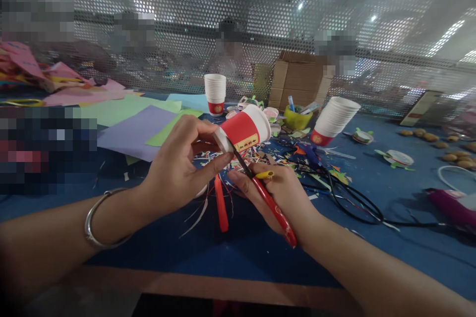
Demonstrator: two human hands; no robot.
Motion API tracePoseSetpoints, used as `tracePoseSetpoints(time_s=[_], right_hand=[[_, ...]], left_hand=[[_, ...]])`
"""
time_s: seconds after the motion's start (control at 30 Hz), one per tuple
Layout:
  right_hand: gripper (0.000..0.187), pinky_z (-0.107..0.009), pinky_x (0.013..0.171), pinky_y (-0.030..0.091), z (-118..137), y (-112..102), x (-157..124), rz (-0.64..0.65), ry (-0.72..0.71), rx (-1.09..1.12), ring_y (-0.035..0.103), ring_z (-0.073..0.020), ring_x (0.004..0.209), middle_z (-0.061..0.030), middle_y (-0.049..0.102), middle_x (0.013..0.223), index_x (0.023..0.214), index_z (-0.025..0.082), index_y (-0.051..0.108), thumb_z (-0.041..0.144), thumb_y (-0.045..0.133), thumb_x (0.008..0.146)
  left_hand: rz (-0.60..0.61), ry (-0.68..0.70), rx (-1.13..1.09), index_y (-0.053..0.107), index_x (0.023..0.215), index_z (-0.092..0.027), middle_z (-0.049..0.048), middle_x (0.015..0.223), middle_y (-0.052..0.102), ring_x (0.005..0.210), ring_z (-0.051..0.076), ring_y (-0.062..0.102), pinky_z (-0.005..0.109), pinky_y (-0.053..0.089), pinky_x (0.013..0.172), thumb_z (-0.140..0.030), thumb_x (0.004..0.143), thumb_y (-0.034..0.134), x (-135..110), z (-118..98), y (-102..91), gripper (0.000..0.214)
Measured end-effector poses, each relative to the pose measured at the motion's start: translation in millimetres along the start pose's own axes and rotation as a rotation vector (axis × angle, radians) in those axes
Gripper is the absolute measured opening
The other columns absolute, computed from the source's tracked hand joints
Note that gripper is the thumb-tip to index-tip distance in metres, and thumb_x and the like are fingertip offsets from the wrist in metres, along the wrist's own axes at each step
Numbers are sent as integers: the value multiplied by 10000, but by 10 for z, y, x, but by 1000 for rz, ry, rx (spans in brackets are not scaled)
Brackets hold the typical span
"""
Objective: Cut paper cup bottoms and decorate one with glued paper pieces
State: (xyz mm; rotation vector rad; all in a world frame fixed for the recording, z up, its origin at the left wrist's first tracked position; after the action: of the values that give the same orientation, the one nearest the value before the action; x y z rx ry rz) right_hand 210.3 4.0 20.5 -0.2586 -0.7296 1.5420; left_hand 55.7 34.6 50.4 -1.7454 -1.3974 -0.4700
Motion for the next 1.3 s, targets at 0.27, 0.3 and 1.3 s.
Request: tracePoseSetpoints(time_s=[0.27, 0.3, 1.3], right_hand=[[459, -236, 487, 384, 36, -81, 12, -7, 2, -86, 458, -118, 535, 31, 508, 564, 631, 209, 566, 560, 703, 894], [449, -237, 526, 412, 36, -85, 21, -14, -18, -104, 492, -127, 574, 19, 552, 601, 646, 203, 594, 558, 698, 899], [389, -275, 652, 483, 6, 1, -15, 18, -6, 12, 573, -175, 696, -13, 632, 720, 680, 216, 582, 504, 693, 918]], left_hand=[[-65, -401, -407, 553, 1067, -208, 58, 1081, 668, 899, 187, 705, 313, 618, 707, -431, 862, 783, 1, 309, 88, 381], [-67, -448, -414, 558, 1057, -200, 57, 1070, 668, 874, 182, 707, 313, 614, 696, -456, 848, 792, -10, 361, 104, 405], [-14, -144, -286, 523, 1063, -218, 64, 1071, 580, 922, 179, 653, 351, 642, 796, -269, 888, 761, -25, 82, 61, 300]])
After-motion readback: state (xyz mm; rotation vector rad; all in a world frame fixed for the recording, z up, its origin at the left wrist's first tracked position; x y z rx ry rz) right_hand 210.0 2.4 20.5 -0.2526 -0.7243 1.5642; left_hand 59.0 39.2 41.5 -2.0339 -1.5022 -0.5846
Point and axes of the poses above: each hand's wrist, its own x-axis towards the middle knuckle, its own y-axis out of the palm, z = x × y, the point moved 9 cm from there along x, towards the middle knuckle
